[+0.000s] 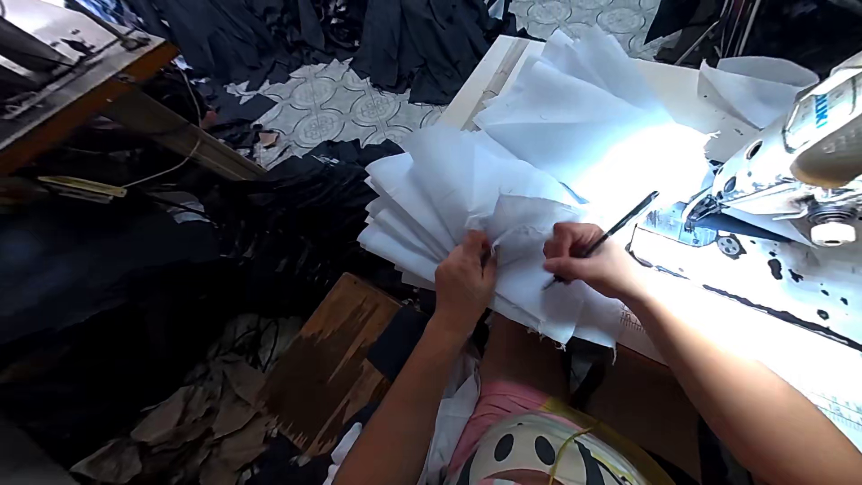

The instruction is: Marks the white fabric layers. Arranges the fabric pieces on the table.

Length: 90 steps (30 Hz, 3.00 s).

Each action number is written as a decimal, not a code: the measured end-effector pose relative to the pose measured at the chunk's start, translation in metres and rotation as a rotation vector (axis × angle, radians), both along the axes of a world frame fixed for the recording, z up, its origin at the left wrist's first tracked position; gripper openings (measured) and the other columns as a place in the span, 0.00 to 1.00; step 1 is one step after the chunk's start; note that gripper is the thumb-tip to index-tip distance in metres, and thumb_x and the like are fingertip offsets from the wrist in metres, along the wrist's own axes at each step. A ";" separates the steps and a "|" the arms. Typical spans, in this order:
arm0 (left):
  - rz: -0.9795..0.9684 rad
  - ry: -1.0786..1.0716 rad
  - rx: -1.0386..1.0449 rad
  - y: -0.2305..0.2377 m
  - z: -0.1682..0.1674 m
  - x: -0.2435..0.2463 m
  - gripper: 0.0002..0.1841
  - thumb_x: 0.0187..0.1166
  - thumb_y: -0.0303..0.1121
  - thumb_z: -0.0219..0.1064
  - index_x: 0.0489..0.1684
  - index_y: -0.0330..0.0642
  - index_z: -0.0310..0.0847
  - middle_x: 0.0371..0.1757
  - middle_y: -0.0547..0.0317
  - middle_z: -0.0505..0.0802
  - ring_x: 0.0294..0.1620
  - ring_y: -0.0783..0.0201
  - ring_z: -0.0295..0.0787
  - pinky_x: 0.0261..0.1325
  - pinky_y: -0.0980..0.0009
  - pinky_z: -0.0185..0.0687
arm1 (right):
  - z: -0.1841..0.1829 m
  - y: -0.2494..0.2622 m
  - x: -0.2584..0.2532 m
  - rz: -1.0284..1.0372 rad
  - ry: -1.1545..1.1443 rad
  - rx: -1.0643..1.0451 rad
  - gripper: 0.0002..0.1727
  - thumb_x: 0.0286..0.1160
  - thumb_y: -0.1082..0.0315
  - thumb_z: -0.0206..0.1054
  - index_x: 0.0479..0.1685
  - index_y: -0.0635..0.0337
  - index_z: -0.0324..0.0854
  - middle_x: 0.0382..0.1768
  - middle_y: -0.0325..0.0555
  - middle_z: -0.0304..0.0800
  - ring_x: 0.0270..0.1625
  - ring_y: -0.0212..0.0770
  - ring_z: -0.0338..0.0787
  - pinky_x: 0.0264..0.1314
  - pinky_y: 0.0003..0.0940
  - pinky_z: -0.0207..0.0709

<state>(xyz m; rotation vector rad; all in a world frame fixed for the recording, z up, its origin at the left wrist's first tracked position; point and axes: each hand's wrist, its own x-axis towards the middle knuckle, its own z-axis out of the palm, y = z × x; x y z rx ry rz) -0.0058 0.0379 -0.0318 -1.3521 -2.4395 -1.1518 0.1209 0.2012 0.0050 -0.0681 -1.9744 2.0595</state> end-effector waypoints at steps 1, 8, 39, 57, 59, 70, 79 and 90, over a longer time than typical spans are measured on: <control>-0.004 0.038 -0.001 0.002 -0.002 0.001 0.07 0.77 0.24 0.64 0.42 0.30 0.87 0.33 0.41 0.93 0.35 0.42 0.94 0.39 0.46 0.87 | -0.001 -0.003 -0.001 -0.023 -0.053 0.126 0.18 0.68 0.74 0.69 0.15 0.46 0.71 0.17 0.21 0.75 0.23 0.14 0.75 0.27 0.11 0.68; -0.309 -0.069 -0.179 -0.015 0.003 -0.004 0.23 0.68 0.48 0.74 0.55 0.42 0.92 0.60 0.26 0.87 0.61 0.28 0.84 0.59 0.32 0.76 | -0.017 -0.018 -0.008 -0.096 -0.110 0.561 0.11 0.74 0.71 0.67 0.23 0.63 0.79 0.18 0.32 0.73 0.24 0.16 0.69 0.29 0.13 0.60; -0.084 -0.053 -0.090 0.002 0.008 -0.010 0.09 0.81 0.24 0.60 0.43 0.30 0.86 0.34 0.41 0.92 0.35 0.44 0.92 0.40 0.46 0.85 | -0.012 -0.010 -0.008 -0.142 -0.067 0.420 0.12 0.73 0.72 0.68 0.22 0.60 0.76 0.18 0.26 0.73 0.24 0.13 0.70 0.29 0.10 0.62; -0.314 -0.091 -0.234 -0.010 0.009 -0.011 0.22 0.70 0.46 0.74 0.58 0.42 0.90 0.59 0.29 0.88 0.58 0.30 0.86 0.56 0.34 0.79 | -0.013 -0.009 -0.009 -0.098 -0.101 0.668 0.12 0.74 0.71 0.67 0.21 0.62 0.77 0.17 0.33 0.71 0.23 0.19 0.68 0.27 0.16 0.58; -0.399 -0.101 -0.205 -0.013 0.007 -0.016 0.16 0.69 0.40 0.73 0.51 0.44 0.93 0.59 0.26 0.88 0.61 0.27 0.84 0.59 0.32 0.77 | -0.015 -0.008 -0.009 -0.134 -0.078 0.609 0.11 0.72 0.72 0.68 0.22 0.63 0.78 0.17 0.33 0.71 0.23 0.19 0.68 0.27 0.15 0.59; -0.010 -0.021 0.050 0.003 -0.003 0.004 0.11 0.72 0.27 0.66 0.43 0.27 0.87 0.35 0.38 0.93 0.37 0.42 0.93 0.42 0.45 0.85 | 0.000 0.002 0.000 -0.012 -0.036 0.124 0.17 0.69 0.73 0.70 0.16 0.46 0.71 0.18 0.19 0.76 0.23 0.13 0.75 0.28 0.11 0.68; -0.299 -0.094 -0.172 -0.008 0.005 -0.007 0.27 0.69 0.45 0.74 0.67 0.42 0.86 0.61 0.32 0.89 0.62 0.32 0.86 0.59 0.34 0.79 | -0.016 -0.011 -0.010 -0.052 -0.079 0.552 0.10 0.72 0.74 0.67 0.22 0.66 0.79 0.17 0.30 0.71 0.24 0.14 0.67 0.29 0.11 0.57; -0.289 -0.081 -0.171 -0.009 0.003 -0.006 0.29 0.67 0.46 0.74 0.69 0.42 0.85 0.63 0.33 0.88 0.65 0.32 0.84 0.61 0.35 0.77 | -0.014 -0.010 -0.009 -0.063 -0.089 0.577 0.11 0.73 0.74 0.67 0.21 0.64 0.78 0.17 0.30 0.69 0.23 0.15 0.66 0.27 0.12 0.57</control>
